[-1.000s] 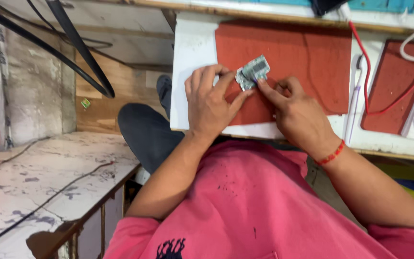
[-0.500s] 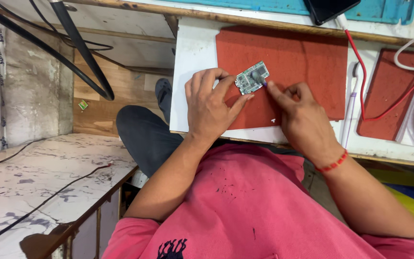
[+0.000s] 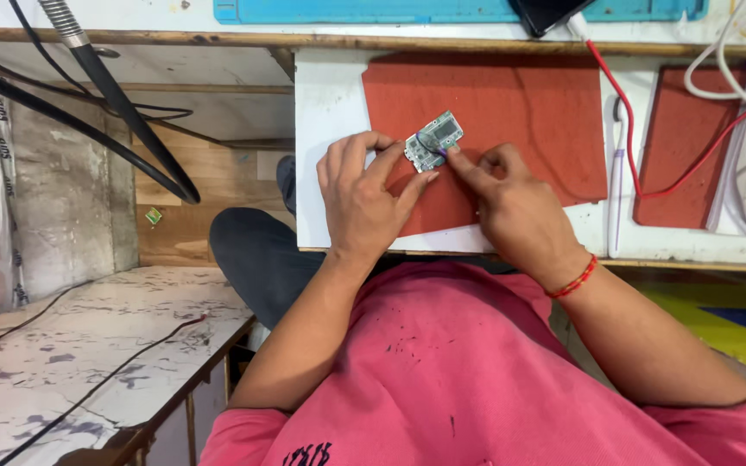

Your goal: The person uses a hot air gun to heat a small green circuit board placed on a red mat. They then use a purple pen to scrape or clean the surface of the board. A black smartphone is briefly handled and placed on the table.

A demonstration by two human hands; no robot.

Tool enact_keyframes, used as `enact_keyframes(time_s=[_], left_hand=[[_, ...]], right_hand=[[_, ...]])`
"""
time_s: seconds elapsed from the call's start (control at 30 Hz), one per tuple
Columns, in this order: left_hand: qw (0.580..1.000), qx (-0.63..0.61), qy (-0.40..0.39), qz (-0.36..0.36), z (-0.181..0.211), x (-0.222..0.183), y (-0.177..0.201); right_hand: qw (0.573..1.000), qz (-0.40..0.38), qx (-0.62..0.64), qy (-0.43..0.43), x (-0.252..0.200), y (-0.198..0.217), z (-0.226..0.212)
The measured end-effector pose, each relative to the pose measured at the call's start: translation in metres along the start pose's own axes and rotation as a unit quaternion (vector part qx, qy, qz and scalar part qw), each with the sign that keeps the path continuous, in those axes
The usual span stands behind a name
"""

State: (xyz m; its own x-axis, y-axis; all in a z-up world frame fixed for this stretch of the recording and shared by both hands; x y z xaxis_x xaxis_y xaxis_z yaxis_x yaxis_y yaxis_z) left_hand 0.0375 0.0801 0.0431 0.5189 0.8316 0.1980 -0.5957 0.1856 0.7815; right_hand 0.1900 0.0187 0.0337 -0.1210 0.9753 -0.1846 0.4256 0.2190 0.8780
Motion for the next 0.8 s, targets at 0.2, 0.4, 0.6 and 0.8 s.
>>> enact_keyframes(time_s=[0.2,0.4,0.6,0.8], left_hand=[[1.0,0.002,0.016,-0.01,-0.002,0.0,0.0],[0.999,0.005,0.03,-0.016,-0.008,-0.002,-0.004],[1.0,-0.005,0.017,-0.008,-0.007,-0.002,-0.002],[1.0,-0.004,0.02,-0.016,-0.008,-0.004,-0.004]], right_hand=[[0.998,-0.035,-0.007,0.052,0.001,-0.004,-0.004],[0.995,-0.063,-0.009,0.076,0.004,-0.007,-0.007],[0.997,-0.017,-0.018,0.067,0.009,0.008,0.001],[1.0,0.001,0.001,0.007,0.005,0.009,0.012]])
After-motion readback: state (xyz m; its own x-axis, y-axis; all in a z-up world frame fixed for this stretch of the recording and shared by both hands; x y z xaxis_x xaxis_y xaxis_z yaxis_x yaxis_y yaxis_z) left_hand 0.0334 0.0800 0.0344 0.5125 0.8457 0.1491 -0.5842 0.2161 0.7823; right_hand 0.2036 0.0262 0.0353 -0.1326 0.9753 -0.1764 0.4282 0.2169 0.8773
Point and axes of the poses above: each hand's wrist, its own x-axis towards the middle knuckle, its own y-axis out of the back of the hand, z = x × y, the point moved 9 cm from there along x, towards the middle knuckle, and after that the axes turned 14 degrees about -z, right-handed, at the moved point
